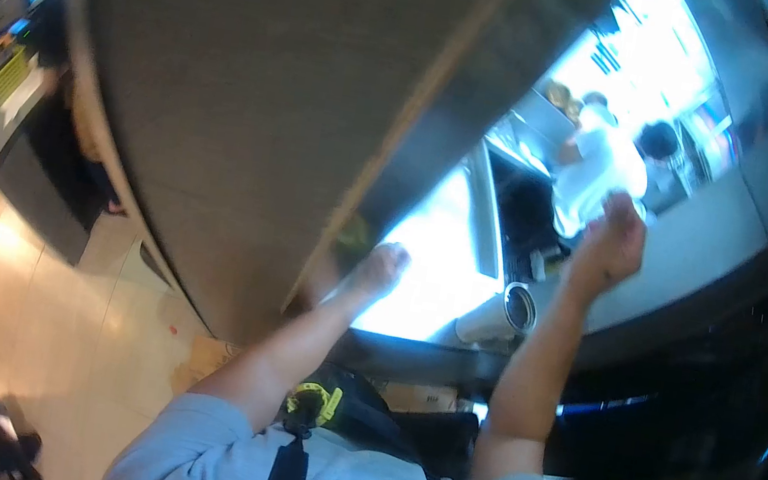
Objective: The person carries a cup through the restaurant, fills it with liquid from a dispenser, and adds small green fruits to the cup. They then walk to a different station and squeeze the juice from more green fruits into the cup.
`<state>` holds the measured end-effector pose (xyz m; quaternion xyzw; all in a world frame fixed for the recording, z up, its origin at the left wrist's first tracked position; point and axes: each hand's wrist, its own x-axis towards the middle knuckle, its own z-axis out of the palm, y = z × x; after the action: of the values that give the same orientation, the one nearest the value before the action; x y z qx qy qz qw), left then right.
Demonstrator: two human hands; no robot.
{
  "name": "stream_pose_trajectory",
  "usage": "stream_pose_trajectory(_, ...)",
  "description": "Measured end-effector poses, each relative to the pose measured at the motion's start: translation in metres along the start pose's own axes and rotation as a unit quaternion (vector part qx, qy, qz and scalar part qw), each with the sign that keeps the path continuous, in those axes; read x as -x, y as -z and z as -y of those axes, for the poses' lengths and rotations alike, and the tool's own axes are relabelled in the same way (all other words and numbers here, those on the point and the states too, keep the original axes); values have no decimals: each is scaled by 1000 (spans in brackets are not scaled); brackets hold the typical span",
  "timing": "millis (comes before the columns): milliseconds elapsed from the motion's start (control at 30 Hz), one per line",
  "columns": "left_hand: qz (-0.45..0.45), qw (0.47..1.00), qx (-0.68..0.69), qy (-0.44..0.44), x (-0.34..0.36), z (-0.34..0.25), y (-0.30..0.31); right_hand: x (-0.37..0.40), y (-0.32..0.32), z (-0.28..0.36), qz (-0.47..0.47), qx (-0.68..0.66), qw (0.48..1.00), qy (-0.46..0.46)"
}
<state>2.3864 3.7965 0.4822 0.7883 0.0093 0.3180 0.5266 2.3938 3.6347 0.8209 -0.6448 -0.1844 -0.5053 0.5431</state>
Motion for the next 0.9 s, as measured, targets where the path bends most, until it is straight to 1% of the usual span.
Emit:
stream_pose_trajectory(33,-9,999,-43,-9,0,7,-4,7,-14,17,8,-59,997,-41)
stream_pose_trajectory(67,-4,999,-37,-8,0,1,-1,15,-27,13,31,-55,998,-7)
stream_pose_trajectory(100,-1,999,-33,-4,0,-5,4,21,-46,-15,81,42,992,91)
stream_pose_trajectory(133,2,999,-35,-10,0,-4,2,34,-59,-16,236,215,945,66)
stream_pose_trajectory(167,0,999,-33,-10,4,-7,3,55,-79,-65,340,170,925,19)
stream_pose_trajectory(200,-5,999,-32,-11,6,-12,7,80,-84,-61,397,163,893,-133)
stream_pose_trajectory(233,-17,999,-32,-14,3,-14,12,107,-83,-91,431,139,871,-191)
stream_pose_trajectory(300,-34,997,-31,-69,-3,-15,10,150,-70,-116,427,151,870,-193)
stream_pose_trajectory(367,-53,992,-15,-112,2,-18,11,171,-51,-112,477,160,818,-278)
stream_pose_trajectory(400,-44,989,-11,-143,2,-10,8,183,-42,-113,479,153,824,-263)
stream_pose_trajectory(467,-53,990,-31,-126,3,-3,2,203,-28,-122,477,142,832,-244)
stream_pose_trajectory(500,-56,990,-40,-121,0,-11,5,205,-26,-117,475,139,835,-240)
stream_pose_trajectory(533,12,999,46,-19,4,-19,9,209,-22,-117,473,137,838,-235)
stream_pose_trajectory(567,4,999,39,-17,5,-18,7,211,-17,-118,483,136,824,-263)
stream_pose_trajectory(633,-12,1000,23,-12,8,-14,4,204,-12,-97,502,134,793,-318)
stream_pose_trajectory(733,15,1000,6,-2,9,-18,7,207,-9,-103,500,132,801,-301)
stream_pose_trajectory(833,10,1000,28,7,9,-25,12,215,-5,-119,461,37,813,-353)
stream_pose_trajectory(900,-4,1000,24,-17,9,-23,9,217,-1,-123,455,-3,814,-362)
